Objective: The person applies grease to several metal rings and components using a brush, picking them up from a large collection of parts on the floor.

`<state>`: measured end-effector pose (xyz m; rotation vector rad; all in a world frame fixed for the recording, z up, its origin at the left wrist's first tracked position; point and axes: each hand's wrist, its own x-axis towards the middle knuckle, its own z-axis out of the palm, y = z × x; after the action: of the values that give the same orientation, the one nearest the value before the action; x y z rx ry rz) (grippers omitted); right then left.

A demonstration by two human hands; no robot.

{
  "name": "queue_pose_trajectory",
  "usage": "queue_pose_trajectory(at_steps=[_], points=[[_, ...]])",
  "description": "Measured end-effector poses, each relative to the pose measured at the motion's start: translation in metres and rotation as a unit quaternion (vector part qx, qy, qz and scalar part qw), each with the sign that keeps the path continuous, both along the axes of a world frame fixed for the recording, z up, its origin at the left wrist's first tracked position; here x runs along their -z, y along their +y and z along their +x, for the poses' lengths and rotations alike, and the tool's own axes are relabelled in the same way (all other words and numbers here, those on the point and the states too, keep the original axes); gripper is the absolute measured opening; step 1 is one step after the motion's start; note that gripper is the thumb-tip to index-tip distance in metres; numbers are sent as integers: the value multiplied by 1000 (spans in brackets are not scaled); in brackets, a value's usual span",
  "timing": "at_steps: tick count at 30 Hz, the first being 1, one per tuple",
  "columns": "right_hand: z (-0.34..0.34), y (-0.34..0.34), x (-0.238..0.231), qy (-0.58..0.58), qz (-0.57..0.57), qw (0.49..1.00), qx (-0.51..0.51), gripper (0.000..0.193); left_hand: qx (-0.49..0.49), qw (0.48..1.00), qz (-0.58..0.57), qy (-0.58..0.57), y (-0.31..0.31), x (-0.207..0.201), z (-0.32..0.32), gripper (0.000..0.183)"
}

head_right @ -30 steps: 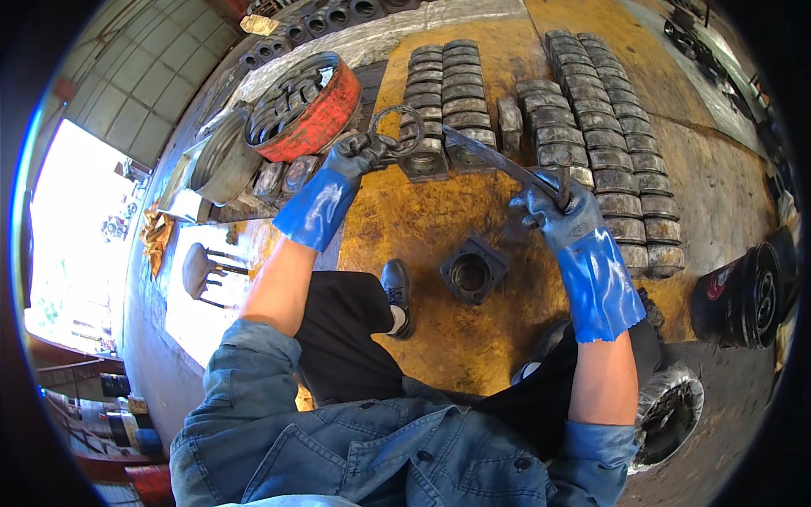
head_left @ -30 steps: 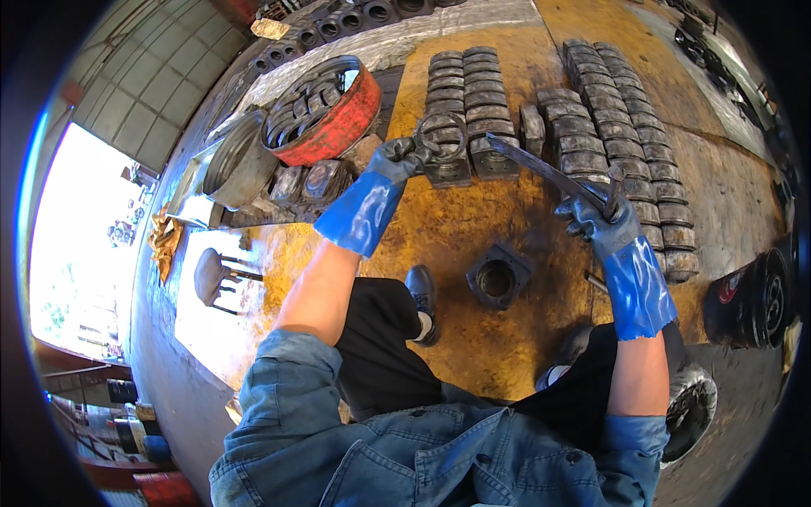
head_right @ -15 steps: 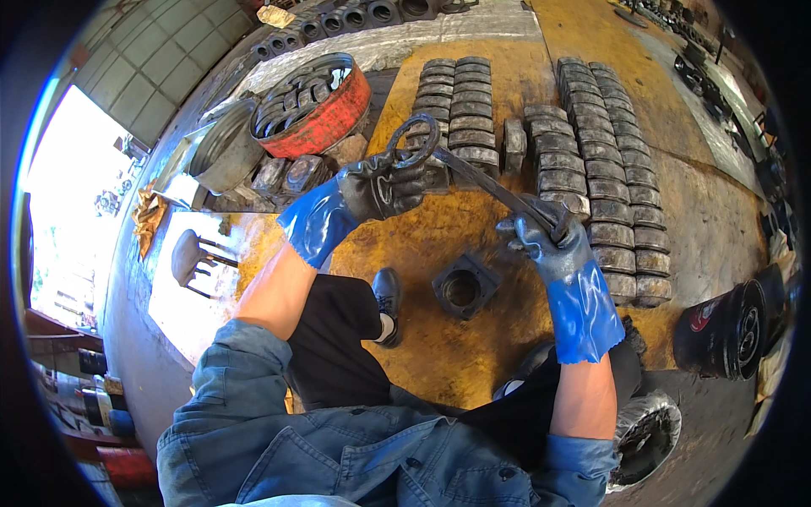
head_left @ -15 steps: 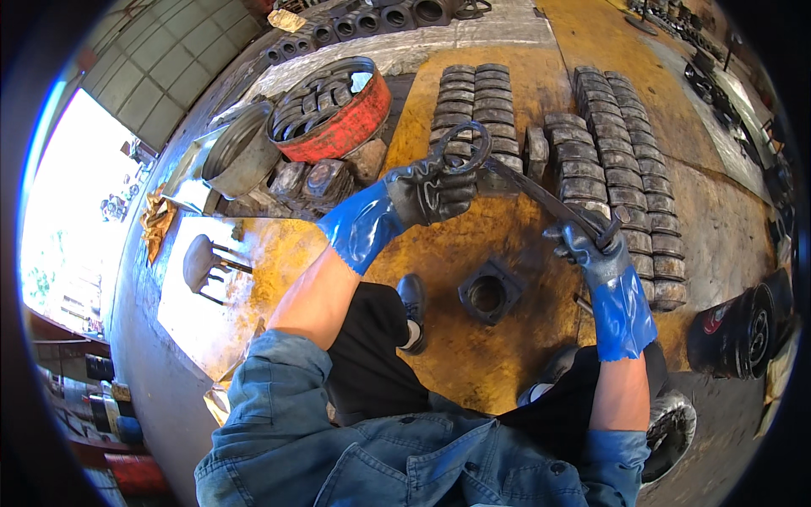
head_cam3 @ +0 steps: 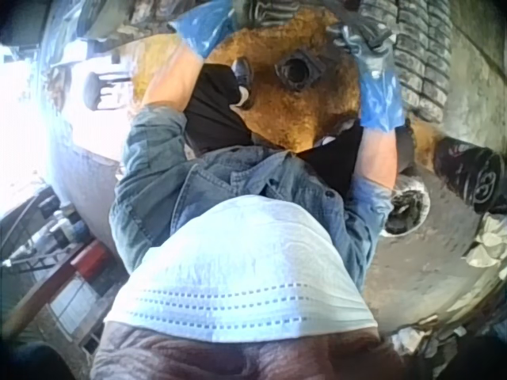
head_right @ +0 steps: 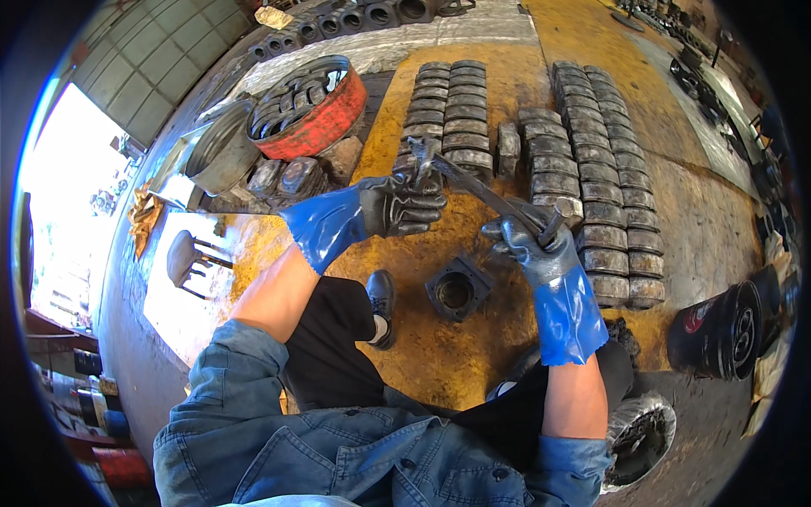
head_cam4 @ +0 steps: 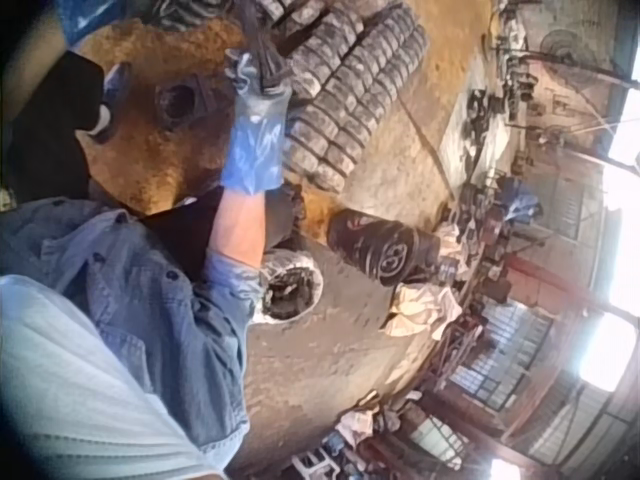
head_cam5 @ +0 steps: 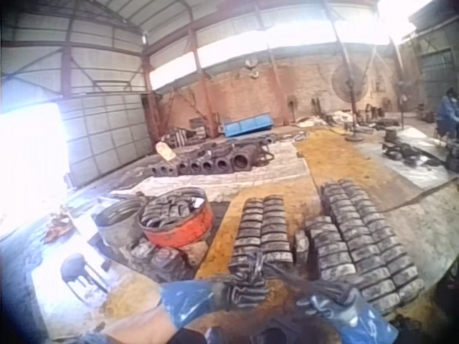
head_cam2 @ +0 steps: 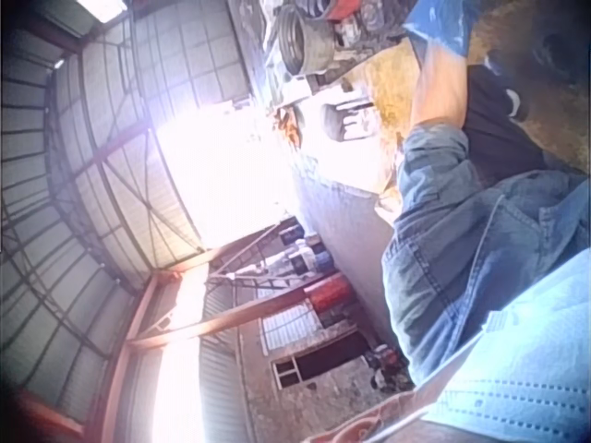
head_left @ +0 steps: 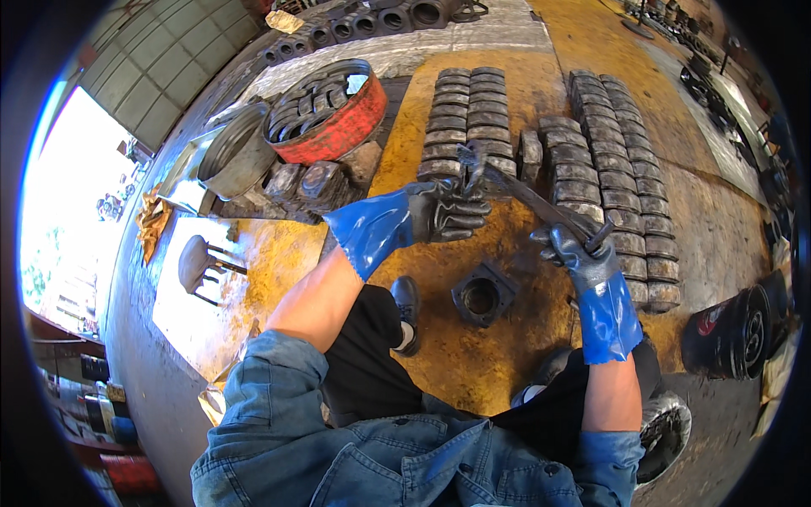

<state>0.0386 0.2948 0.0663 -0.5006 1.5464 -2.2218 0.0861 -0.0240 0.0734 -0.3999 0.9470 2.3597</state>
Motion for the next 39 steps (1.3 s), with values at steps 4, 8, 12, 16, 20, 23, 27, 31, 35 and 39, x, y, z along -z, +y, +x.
queue_pose_trajectory(at_steps=[4,8,12,16,20,23,27,31,35,39], points=[[4,-4,2,-6,31,999,-27,45,20,982,-166,85,-8,-2,3,56],[10,-8,7,-5,-8,1000,-23,40,-4,935,-317,161,-16,-20,8,55],[13,-10,9,9,-19,1000,-13,38,-19,865,-407,291,-2,-30,18,49],[15,-13,5,23,6,1000,-15,35,-37,889,-384,249,14,-33,12,38],[19,-18,3,-22,34,999,-21,29,-18,761,-600,245,29,-36,13,27],[23,-19,6,0,49,998,-27,27,-23,631,-740,231,41,-43,18,23],[25,-18,9,85,96,992,6,25,-32,642,-753,142,46,-51,21,24],[26,-13,2,129,147,980,26,24,-93,721,-671,146,28,-50,21,26],[26,-2,-11,367,230,898,73,31,-83,765,-623,139,6,-48,22,25],[18,4,-20,559,284,778,44,48,-14,771,-626,118,-8,-51,24,25]])
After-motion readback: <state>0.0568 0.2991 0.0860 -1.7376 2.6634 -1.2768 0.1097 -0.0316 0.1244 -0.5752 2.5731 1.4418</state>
